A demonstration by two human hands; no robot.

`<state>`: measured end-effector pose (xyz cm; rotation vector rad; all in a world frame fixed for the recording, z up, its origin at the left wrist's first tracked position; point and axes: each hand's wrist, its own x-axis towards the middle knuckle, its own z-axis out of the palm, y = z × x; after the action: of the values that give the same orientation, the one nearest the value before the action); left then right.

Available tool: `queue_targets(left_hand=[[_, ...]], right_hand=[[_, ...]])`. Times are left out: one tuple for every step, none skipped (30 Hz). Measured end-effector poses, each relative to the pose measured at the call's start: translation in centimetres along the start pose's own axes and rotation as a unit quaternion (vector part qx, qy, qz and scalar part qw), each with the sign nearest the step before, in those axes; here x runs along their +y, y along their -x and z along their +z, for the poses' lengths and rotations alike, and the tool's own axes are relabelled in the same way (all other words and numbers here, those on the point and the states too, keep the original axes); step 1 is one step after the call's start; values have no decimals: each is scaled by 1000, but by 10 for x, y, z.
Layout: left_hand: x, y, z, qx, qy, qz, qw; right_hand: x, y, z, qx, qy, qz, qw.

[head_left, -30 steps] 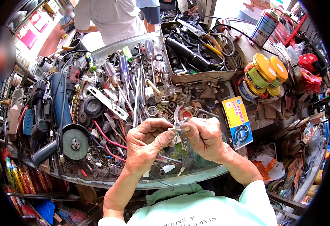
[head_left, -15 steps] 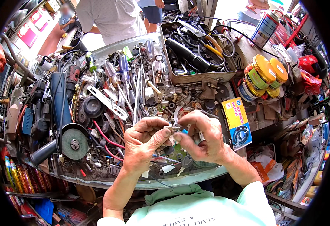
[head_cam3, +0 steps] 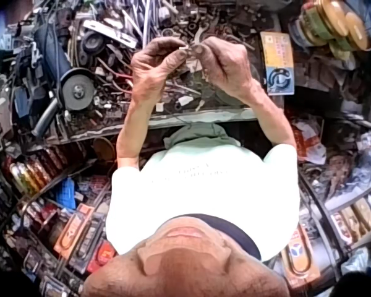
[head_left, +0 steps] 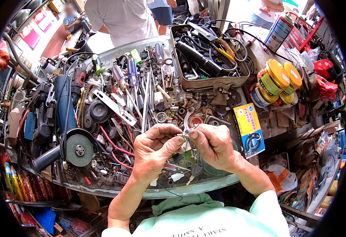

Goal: The person assembles small lock components on a cluttered workbench. They pick up a key and a lock cylinder, insert the key, and rotate it while holding the cylinder. The person repeatedly handles the key and cylinder, occasionally setting them down and picking them up again.

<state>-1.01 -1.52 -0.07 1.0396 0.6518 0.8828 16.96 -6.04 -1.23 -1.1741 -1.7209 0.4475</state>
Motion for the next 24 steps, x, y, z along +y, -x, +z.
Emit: queue_targets(left_hand=[[-1,0,-1,-3,3,0,1000],[0,0,-1,2,11,-2,1000],[2,0,0,7,18,-4,1000],[3,0,0,12,26,-6,1000],[3,0,1,14,25,-7,1000],[3,0,1,16,24,-7,1000],[3,0,2,17,23,-7,1000],[3,0,2,12,12,-4,1000],[3,1,2,7,2,-1,1000],[2,1,1,1,-9,1,1000],[0,2,-1,-19,-6,10,1000],[0,2,0,-21,-18,20,999],[1,2,2,-22,-29,31,999],[2,3,5,-23,-41,41,998],[3,3,7,-21,-26,35,999],[3,3,6,-32,-29,36,998],[3,3,5,-42,-32,38,998],[3,3,4,-53,-35,39,997],[6,5,6,-36,-48,19,998],[6,7,3,-44,-62,-1,997],[6,8,-2,-53,-76,-22,995],[7,10,-7,-59,-91,-42,993],[13,11,-8,-70,-111,-82,988],[10,9,-4,-45,-113,-6,993]], right_hand=[[1,2,-1,-9,-7,14,1000],[2,2,-1,-18,-14,28,999],[-5,-2,-1,1,-30,49,998],[-18,-9,-2,20,-46,71,996],[-25,-13,-3,38,-62,92,993],[-22,-13,-1,42,-48,58,996],[-16,-12,2,46,-33,24,998],[-11,-10,4,50,-18,-11,999],[-8,-8,5,44,-31,-11,998],[-6,-6,6,29,-41,11,999],[-3,-3,5,13,-51,33,998],[-3,-1,4,-2,-61,55,997],[-5,-1,4,-7,-89,92,992],[-6,-1,4,-12,-100,91,991],[-6,-2,4,-18,-112,89,990],[-6,-2,4,-23,-124,87,988],[-6,-4,3,-21,-109,69,991],[-7,-5,2,-18,-95,51,994],[-8,-6,1,-16,-80,33,996],[-9,-6,1,-16,-82,27,996],[-10,-6,1,-16,-84,21,996],[-10,-6,2,-16,-88,13,996],[-10,-6,0,-35,-81,33,996],[-10,-5,0,-26,-77,37,996]])
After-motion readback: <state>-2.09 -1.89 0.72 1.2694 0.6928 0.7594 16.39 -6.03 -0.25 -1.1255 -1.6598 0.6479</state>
